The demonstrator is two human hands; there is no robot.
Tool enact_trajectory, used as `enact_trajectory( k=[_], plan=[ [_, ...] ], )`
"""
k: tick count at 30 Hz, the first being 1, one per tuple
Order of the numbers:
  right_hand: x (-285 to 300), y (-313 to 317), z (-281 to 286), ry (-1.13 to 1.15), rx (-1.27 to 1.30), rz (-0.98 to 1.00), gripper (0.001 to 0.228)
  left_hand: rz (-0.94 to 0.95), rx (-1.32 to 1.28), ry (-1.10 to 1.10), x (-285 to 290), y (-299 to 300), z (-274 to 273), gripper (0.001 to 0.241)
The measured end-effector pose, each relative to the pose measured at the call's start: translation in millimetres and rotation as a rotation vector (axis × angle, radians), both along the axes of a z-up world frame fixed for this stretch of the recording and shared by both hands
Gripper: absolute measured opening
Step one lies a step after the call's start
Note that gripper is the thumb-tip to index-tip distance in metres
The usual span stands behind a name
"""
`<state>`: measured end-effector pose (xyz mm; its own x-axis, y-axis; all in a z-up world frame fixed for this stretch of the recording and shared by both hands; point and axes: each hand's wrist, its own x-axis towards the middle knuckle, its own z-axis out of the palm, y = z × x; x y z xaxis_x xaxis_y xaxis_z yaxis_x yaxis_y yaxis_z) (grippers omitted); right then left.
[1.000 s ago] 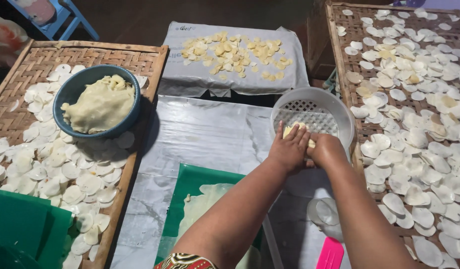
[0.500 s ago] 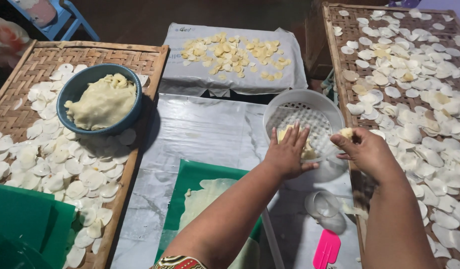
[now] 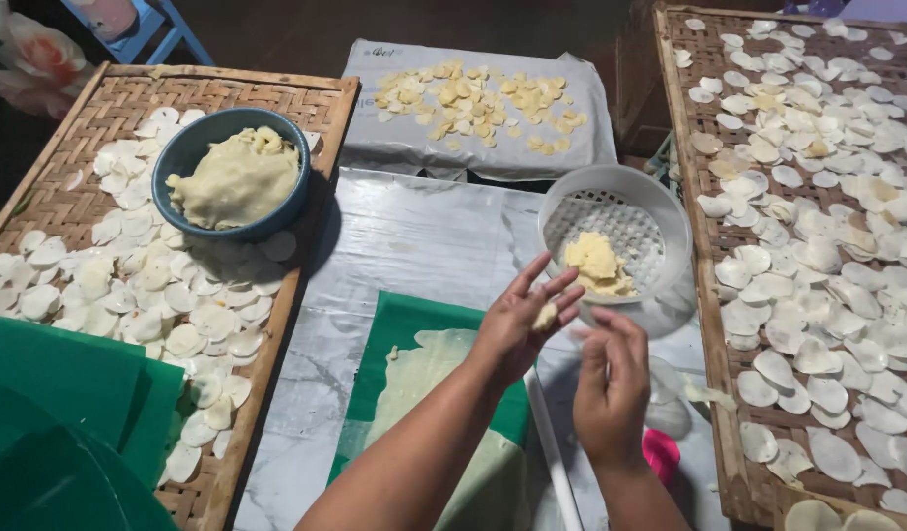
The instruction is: Flattening dough with a rolling pin on a mat and transferring it to a bowl.
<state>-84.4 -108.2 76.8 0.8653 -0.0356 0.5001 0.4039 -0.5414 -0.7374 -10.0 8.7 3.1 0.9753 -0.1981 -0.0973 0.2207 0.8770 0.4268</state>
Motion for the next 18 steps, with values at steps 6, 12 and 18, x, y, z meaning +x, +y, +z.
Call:
enact_trajectory(
  k=[6,12,18],
  plan=[
    [-18.5,48.8,-25.0,0.194,0.228,0.270,0.080,-0.015,0.454,0.076,-47.8,-1.4,50.0,0.089],
    [-20.4,47.6,-42.0,0.463,0.470,0.365,0.087,-0.024,0.942,0.163,-91.4,2.5,60.8,0.092],
    [-61.5,63.1,-22.1,0.573,0.412,0.339,0.097,0.142,0.889,-0.025,-91.8,17.1,31.6,0.085]
  ],
)
